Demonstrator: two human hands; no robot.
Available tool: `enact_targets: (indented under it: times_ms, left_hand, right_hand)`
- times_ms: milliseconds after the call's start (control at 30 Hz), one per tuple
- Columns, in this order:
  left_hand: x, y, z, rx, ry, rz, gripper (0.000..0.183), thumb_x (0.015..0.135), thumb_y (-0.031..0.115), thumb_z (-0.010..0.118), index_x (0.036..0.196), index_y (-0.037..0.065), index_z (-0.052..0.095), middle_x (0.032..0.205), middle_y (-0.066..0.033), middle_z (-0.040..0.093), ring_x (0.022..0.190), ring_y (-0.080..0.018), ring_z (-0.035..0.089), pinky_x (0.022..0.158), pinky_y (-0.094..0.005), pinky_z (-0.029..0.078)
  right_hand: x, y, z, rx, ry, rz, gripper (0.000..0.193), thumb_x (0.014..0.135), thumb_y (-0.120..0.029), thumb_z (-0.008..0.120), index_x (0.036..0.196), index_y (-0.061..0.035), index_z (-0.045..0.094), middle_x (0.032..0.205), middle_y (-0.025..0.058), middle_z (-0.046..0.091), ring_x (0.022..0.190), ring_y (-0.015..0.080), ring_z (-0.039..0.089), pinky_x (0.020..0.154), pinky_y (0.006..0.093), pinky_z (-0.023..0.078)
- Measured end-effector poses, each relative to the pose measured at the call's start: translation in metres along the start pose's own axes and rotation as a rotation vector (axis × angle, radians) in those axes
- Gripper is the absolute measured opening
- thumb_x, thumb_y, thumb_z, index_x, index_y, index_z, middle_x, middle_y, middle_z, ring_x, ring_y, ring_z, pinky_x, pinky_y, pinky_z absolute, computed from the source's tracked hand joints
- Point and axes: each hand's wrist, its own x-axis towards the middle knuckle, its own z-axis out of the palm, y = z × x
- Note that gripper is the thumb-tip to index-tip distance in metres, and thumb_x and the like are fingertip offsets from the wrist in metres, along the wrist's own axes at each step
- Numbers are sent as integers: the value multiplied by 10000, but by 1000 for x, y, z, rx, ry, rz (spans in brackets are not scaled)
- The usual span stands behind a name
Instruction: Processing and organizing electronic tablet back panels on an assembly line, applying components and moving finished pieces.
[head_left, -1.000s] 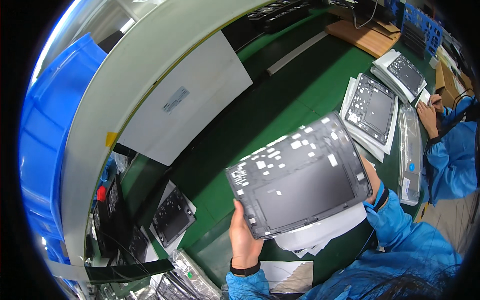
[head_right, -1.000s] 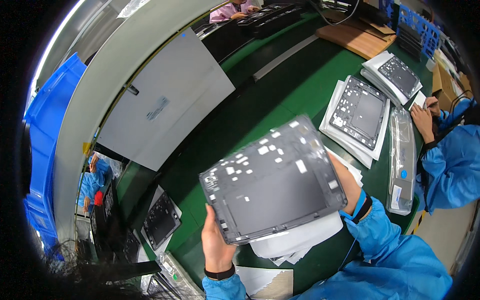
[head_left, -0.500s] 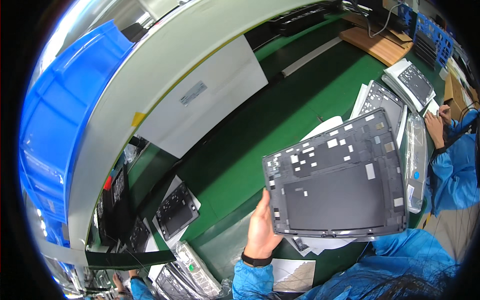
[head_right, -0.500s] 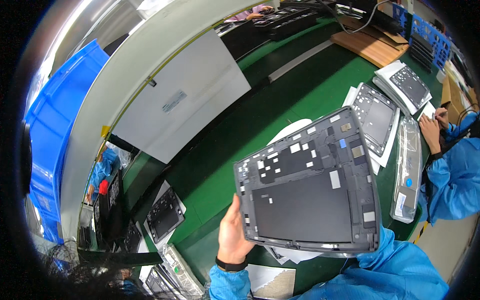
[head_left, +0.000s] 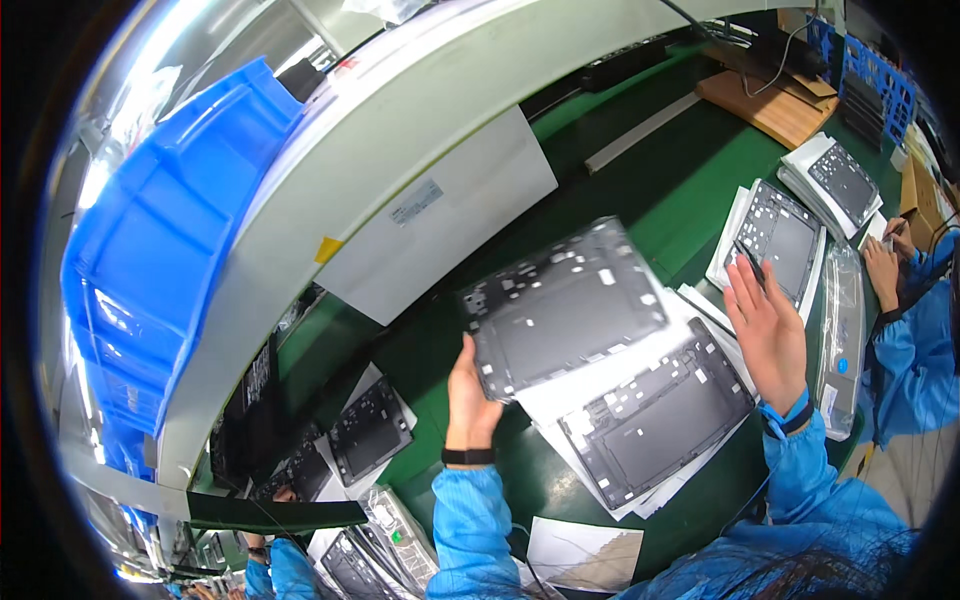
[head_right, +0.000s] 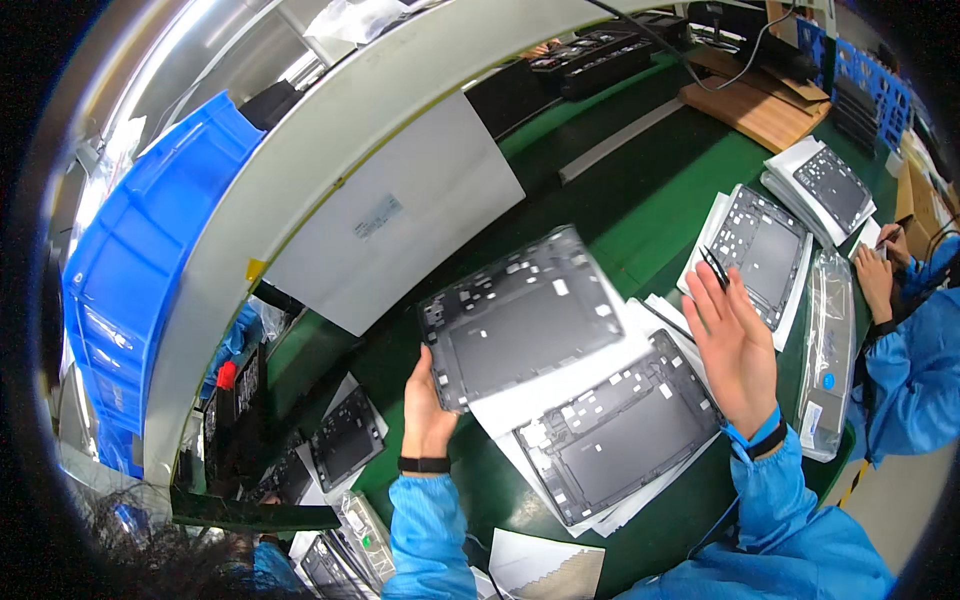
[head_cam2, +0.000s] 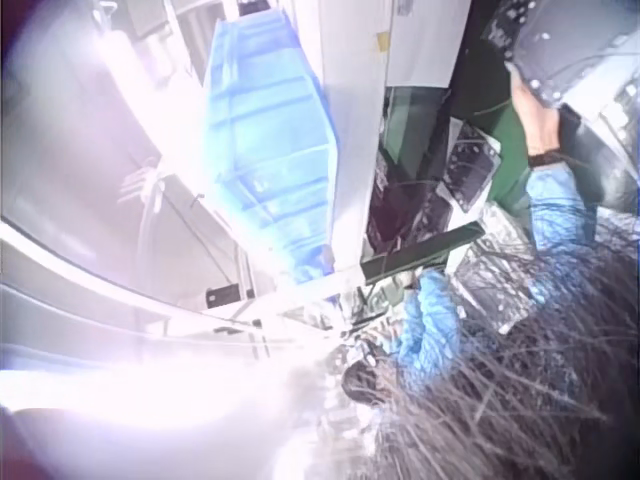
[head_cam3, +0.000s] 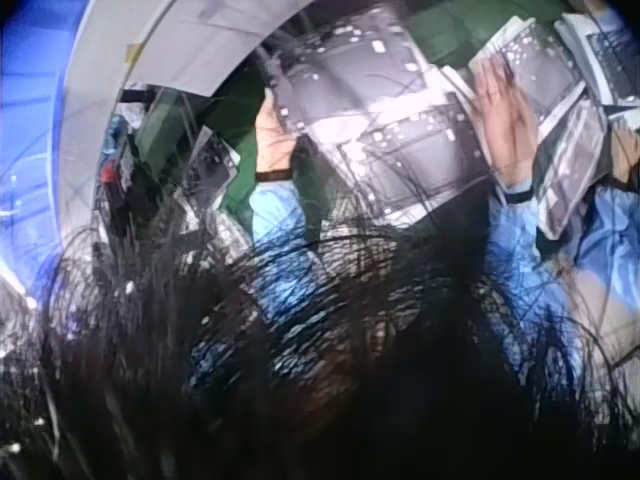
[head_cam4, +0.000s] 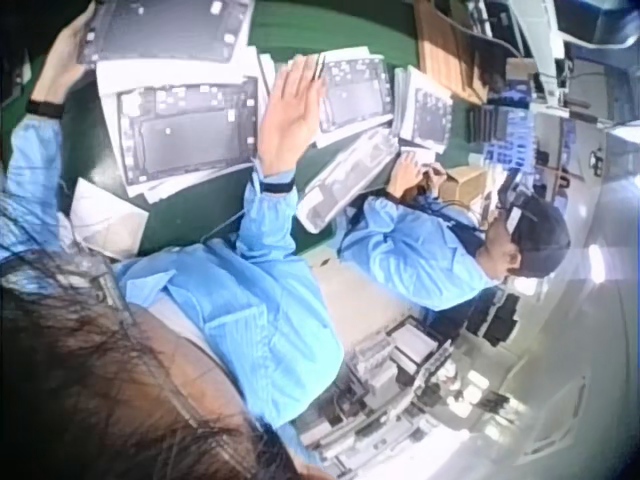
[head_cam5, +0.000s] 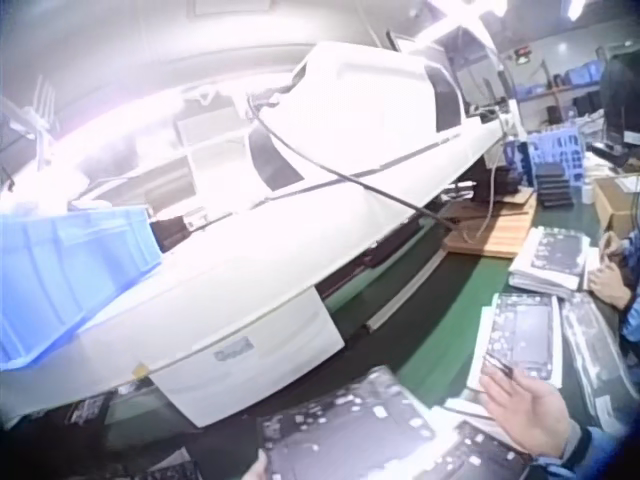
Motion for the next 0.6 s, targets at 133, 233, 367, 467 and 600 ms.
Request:
enact_targets:
  times_ms: [133, 233, 367, 467, 600]
  left_hand:
    - [54, 16, -66, -67, 60, 54, 499, 1172, 372, 352, 1400, -12, 575, 1376, -181, 675, 1223, -324, 680, 1077, -463, 548]
    - [89, 10, -106, -71, 147, 81, 472, 1174, 342, 361, 1391, -16, 581, 1378, -184, 675, 1239, -324, 674, 1100, -468, 539]
    - [87, 9, -87, 72, 220, 117, 432, 1168, 304, 397, 1372, -19, 598, 1356, -176, 686, 1229, -310, 680, 1086, -462, 550]
    - [71, 10, -93, 450, 343, 210, 447, 1146, 285, 464, 1387, -75, 575, 1411, -175, 653, 1325, -289, 615, 1138, -404, 476]
    - [24, 27, -97, 872, 496, 308, 530, 1121, 303, 532, 1480, -86, 514, 1548, -197, 541, 1432, -284, 517, 1191, -368, 390]
  right_hand:
    - [-31, -2, -2, -147, 95, -49, 316, 1106, -148, 571, 1399, -42, 520, 1206, 109, 662, 1098, 210, 666, 996, 343, 533]
    - [-62, 6, -19, -312, -294, 46, 275, 1103, -130, 568, 1350, -10, 557, 1041, 114, 681, 912, 222, 710, 859, 338, 574]
    - [-127, 19, -21, -740, -396, 376, 206, 1089, -73, 557, 1166, 61, 694, 970, 132, 666, 823, 214, 707, 773, 313, 565]
    - [-158, 38, -17, -796, -496, 640, 163, 1010, -17, 675, 1149, 49, 730, 988, 103, 679, 884, 185, 698, 788, 286, 552]
    - [-176, 61, -7, -960, -890, 525, 197, 974, -84, 764, 1162, -25, 761, 1055, 92, 735, 931, 203, 693, 816, 300, 552]
